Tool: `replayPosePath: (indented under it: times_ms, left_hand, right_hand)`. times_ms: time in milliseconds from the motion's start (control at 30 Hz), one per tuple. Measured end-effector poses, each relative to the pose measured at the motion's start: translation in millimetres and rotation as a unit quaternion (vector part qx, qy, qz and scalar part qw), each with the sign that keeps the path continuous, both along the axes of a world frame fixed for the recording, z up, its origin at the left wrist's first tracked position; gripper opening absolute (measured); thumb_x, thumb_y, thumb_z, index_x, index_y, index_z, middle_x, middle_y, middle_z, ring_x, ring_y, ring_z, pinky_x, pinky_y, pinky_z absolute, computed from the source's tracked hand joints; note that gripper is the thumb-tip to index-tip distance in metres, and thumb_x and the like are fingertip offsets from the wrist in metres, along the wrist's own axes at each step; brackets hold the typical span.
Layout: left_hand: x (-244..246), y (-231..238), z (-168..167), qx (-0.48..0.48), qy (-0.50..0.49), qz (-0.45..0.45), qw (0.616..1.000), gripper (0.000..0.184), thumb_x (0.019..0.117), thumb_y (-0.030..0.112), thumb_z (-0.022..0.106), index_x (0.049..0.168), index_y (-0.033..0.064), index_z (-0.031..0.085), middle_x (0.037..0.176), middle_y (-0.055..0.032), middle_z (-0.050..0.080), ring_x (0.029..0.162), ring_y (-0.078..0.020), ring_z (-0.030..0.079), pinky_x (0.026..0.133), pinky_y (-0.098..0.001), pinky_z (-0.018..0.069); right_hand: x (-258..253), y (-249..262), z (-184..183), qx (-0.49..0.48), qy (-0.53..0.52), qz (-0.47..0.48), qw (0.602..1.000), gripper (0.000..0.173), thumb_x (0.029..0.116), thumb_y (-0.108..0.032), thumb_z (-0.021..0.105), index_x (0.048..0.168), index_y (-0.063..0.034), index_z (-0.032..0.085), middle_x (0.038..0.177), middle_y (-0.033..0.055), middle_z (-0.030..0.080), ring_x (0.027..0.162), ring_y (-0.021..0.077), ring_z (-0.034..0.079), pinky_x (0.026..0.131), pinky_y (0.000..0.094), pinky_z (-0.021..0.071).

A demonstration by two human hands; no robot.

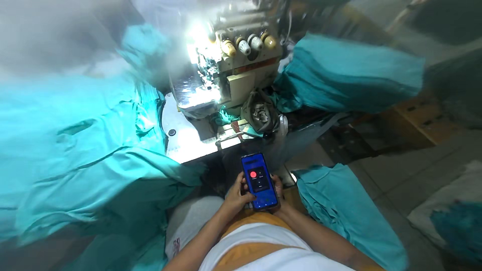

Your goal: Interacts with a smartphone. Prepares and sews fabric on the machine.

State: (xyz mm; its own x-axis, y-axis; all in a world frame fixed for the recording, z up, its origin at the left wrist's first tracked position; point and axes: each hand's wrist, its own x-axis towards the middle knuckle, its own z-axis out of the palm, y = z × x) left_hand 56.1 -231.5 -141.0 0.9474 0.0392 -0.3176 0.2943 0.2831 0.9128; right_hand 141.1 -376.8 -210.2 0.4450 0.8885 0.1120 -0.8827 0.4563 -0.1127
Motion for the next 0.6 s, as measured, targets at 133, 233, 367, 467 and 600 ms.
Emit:
replayPosePath:
  times_ms: [133, 233, 367, 467, 600]
  left_hand:
    - [0, 0, 0, -0.001, -0.010, 0.007, 1.000, 0.083, 0.0788, 0.002, 0.066, 0.151, -0.0004, 0.027, 0.116, -0.0016, 0.059, 0.103, -0.0062, 0.064, 0.090, -0.0250, 0.0566]
    - [1, -1, -2, 0.009, -0.026, 0.019, 0.999, 0.074, 0.0865, 0.006, 0.068, 0.149, -0.0031, 0.030, 0.116, -0.0029, 0.061, 0.104, -0.0057, 0.065, 0.093, -0.0240, 0.0558]
    - [7, -6, 3, 0.023, 0.000, 0.061, 0.998, 0.060, 0.0899, 0.011, 0.072, 0.140, -0.0011, 0.041, 0.110, -0.0045, 0.067, 0.097, -0.0078, 0.068, 0.088, -0.0254, 0.0584]
    - [11, -12, 7, 0.020, 0.020, 0.087, 0.996, 0.058, 0.0887, 0.003, 0.073, 0.137, -0.0010, 0.042, 0.109, -0.0058, 0.070, 0.096, -0.0086, 0.071, 0.087, -0.0259, 0.0600]
    - [11, -14, 7, 0.027, 0.021, 0.092, 0.995, 0.048, 0.0946, 0.009, 0.066, 0.136, -0.0013, 0.043, 0.106, -0.0046, 0.069, 0.092, -0.0061, 0.070, 0.081, -0.0232, 0.0591]
  right_hand:
    - [0, 0, -4, -0.001, 0.000, -0.002, 1.000, 0.057, 0.0851, -0.048, 0.071, 0.126, -0.0081, 0.071, 0.121, 0.0171, 0.071, 0.112, 0.0286, 0.070, 0.097, 0.0450, 0.0562]
    - [0, -1, -2, -0.001, -0.011, -0.012, 1.000, 0.055, 0.0866, -0.047, 0.070, 0.125, -0.0082, 0.071, 0.122, 0.0169, 0.072, 0.112, 0.0281, 0.070, 0.098, 0.0439, 0.0560]
    - [-2, -1, 2, 0.000, -0.018, -0.017, 1.000, 0.049, 0.0891, -0.045, 0.068, 0.123, -0.0099, 0.073, 0.120, 0.0140, 0.073, 0.111, 0.0249, 0.071, 0.098, 0.0412, 0.0567]
    - [-3, -2, 2, -0.015, -0.017, -0.032, 0.999, 0.046, 0.0891, -0.043, 0.068, 0.120, -0.0099, 0.075, 0.116, 0.0122, 0.075, 0.107, 0.0223, 0.073, 0.095, 0.0395, 0.0583]
    - [-3, -1, 7, -0.007, -0.024, -0.037, 0.999, 0.042, 0.0921, -0.040, 0.065, 0.120, -0.0106, 0.075, 0.115, 0.0106, 0.075, 0.107, 0.0203, 0.073, 0.095, 0.0383, 0.0585]
